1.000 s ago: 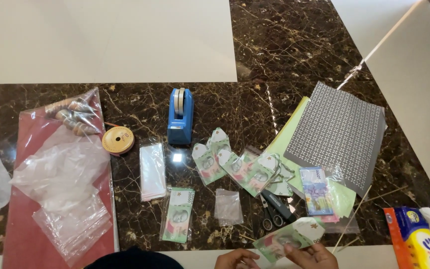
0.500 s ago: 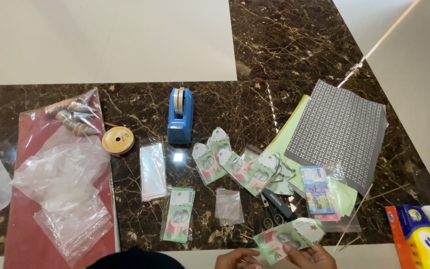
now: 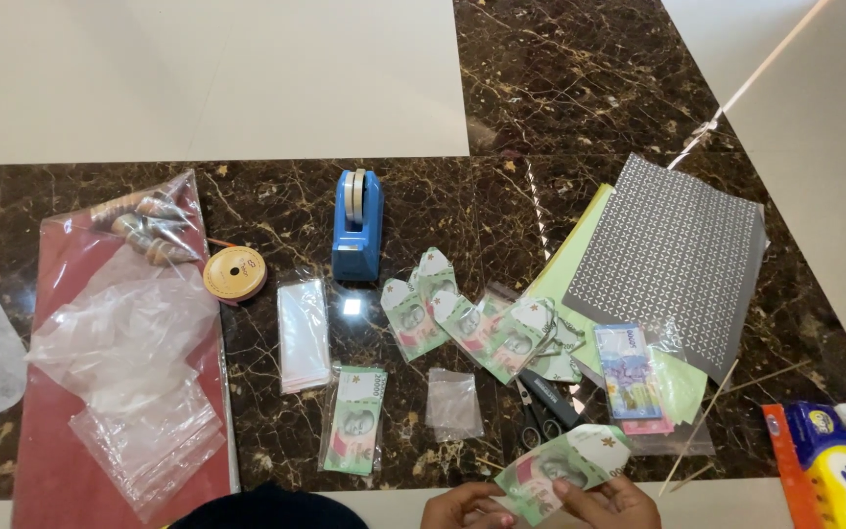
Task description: Inserting banknotes into individual plastic sleeves to prepare them for a gift arrangement.
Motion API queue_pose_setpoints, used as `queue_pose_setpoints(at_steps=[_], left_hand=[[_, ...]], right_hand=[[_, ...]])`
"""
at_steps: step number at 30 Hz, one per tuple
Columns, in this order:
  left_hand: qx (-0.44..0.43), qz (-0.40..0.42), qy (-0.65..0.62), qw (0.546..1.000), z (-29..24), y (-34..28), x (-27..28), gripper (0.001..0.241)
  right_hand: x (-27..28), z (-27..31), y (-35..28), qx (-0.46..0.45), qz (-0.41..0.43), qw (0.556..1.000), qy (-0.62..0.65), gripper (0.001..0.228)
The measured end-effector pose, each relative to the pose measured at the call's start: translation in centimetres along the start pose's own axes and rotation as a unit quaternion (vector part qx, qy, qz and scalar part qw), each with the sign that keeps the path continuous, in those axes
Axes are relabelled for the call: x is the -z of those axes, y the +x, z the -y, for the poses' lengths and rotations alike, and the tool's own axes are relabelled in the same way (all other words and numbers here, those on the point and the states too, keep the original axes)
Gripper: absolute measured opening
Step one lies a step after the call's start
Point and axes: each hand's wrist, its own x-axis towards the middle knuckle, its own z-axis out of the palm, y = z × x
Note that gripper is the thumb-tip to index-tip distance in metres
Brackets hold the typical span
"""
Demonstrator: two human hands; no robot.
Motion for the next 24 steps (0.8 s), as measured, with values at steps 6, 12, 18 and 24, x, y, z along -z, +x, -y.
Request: queue_pose_setpoints(at_steps=[6,12,18,24], left_hand=[[0.008,0.012,0.011,1.000,-1.2,-1.0,-0.4,0.041],[0.013,-0.016,0.003,1.000,-0.6,-0.3,-0.1,0.035],[0.040,-0.010,0.010,0.999,-2.0,-1.4,-0.3,0.038],[-0.003,-0.014,0.030,0.999,-1.0,-0.8,-0.1,0.035]], right_hand=[[0.7,0.7,1.3,-0.015,0.014,0.997,-0.080,0.036],[0.5,0.4,0.8,0.001,0.002,0.995,-0.096,0.030],[0.0,-0.1,0.6,-0.034,0.059,0.995,-0.068,0.038],[-0.2,-1.1,2.6,-0.096,0.123,0.982,-0.103,0.061]])
